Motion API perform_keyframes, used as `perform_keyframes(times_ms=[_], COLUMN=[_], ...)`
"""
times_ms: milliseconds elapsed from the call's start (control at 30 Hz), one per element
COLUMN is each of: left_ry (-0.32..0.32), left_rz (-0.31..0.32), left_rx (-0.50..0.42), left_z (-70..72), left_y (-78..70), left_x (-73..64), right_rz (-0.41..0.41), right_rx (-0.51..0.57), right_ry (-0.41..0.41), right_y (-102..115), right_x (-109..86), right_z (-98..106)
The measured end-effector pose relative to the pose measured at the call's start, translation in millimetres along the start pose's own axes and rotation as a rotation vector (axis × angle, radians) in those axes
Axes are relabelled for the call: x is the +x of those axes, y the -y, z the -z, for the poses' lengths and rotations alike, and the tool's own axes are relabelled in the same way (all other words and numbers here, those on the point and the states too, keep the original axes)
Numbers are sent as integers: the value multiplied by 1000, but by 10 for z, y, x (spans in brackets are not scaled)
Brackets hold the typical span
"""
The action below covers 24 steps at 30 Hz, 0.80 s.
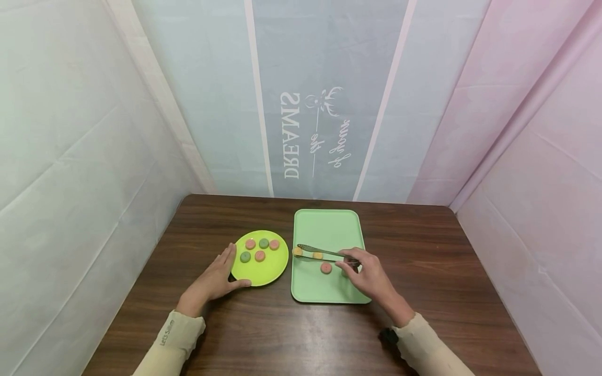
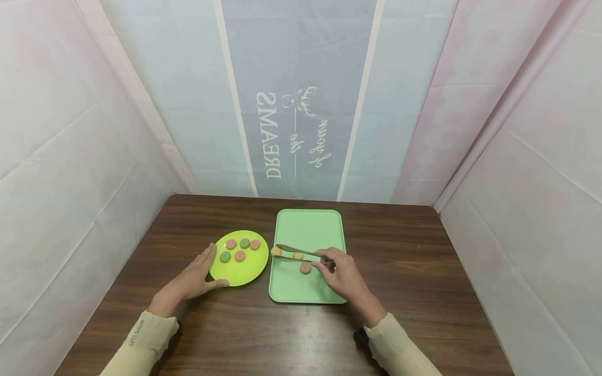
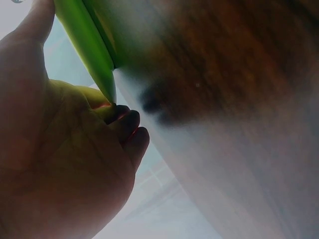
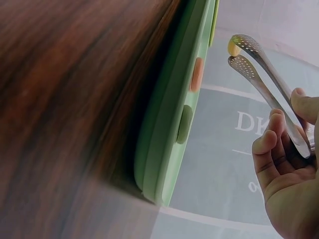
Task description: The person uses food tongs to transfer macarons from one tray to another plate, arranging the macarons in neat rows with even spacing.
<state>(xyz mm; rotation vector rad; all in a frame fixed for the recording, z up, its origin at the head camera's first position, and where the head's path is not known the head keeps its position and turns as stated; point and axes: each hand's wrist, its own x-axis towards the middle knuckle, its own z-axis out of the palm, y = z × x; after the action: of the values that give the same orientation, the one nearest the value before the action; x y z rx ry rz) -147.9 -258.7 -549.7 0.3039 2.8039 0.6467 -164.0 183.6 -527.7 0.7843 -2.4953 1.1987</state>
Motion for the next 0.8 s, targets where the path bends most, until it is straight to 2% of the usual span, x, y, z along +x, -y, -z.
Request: perform_keyframes(times_ms=[367, 633, 800], left_ry=[-2, -4, -7], left_rz=[3, 0, -3], left_rx=[-3, 0, 3], left_z=[1, -14, -27], left_y=[-11, 2, 8], left_x=[-10, -2, 2], right_rz=[21, -10, 12], right_rx=[8, 3, 26], right_ry=[26, 58, 63], right_y=[12, 60, 63], right_x=[49, 102, 133], right_z=[-85, -138, -185])
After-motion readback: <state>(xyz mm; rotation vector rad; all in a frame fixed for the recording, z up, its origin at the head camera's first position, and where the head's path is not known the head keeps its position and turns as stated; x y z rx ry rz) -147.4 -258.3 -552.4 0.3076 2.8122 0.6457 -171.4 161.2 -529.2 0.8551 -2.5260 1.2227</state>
